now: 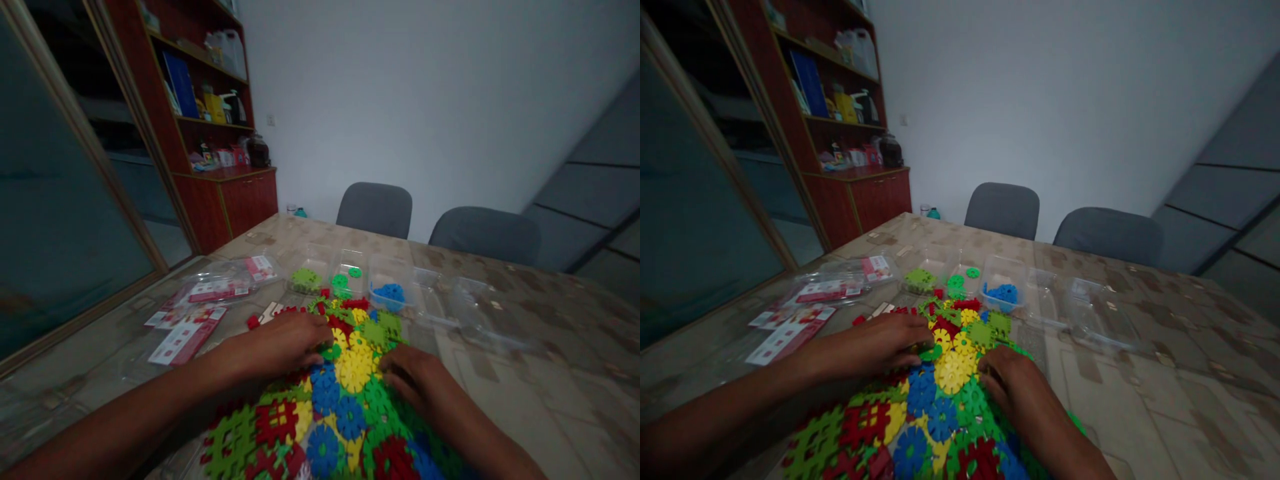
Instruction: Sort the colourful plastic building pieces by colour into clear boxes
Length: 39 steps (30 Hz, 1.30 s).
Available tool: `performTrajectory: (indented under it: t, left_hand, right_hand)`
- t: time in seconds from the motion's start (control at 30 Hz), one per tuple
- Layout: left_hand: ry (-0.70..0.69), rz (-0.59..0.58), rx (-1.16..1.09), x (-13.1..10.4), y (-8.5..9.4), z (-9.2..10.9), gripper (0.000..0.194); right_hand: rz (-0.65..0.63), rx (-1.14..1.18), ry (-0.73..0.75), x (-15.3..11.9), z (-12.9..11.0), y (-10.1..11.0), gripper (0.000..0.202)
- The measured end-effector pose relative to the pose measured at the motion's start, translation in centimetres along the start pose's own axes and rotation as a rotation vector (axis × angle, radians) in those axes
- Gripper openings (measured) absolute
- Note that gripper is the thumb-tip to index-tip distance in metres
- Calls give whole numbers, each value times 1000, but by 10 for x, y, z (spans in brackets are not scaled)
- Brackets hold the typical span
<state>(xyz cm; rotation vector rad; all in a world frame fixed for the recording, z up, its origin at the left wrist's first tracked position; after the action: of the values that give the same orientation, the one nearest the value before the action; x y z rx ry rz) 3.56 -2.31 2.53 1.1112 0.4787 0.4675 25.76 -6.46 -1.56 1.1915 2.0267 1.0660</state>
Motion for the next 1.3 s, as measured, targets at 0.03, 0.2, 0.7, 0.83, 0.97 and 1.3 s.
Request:
performTrajectory:
  t: [0.03, 0.2, 0.7, 0.83, 0.97, 1.3]
  left_hand:
    - [8, -15, 16, 1, 0, 1, 9]
    - [10, -45, 59, 0, 1, 7, 15]
    - [-121, -125, 50, -1, -21, 12, 26]
    - [-97, -116, 21, -3, -21, 9, 36]
    - [-113, -85, -8, -3, -19, 11, 36]
    - [-135, -44, -22, 3, -9, 11, 9]
  right_hand:
    - [-9, 9, 3, -1, -4, -2, 13]
    - [-57, 98, 49, -9, -25, -17, 25]
    - [-50, 160, 75, -3, -18, -29, 23]
    - [-52, 167, 96, -3, -22, -28, 21]
    - [-88, 173, 82, -4, -24, -33, 34]
    - [-29, 300, -44, 4, -7, -10, 14]
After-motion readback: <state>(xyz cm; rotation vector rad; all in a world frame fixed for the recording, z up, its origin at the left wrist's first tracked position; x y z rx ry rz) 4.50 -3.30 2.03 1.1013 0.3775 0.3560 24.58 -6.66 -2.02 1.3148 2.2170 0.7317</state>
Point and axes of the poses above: each hand's wrist, its own x-axis towards the middle knuckle, its own y-axis out of the back of the hand, z = x × y, the point moved 4 cm from there along x, towards the middle knuckle, and after that the axes turned 3 degrees about -z, right-handed, at the moved point
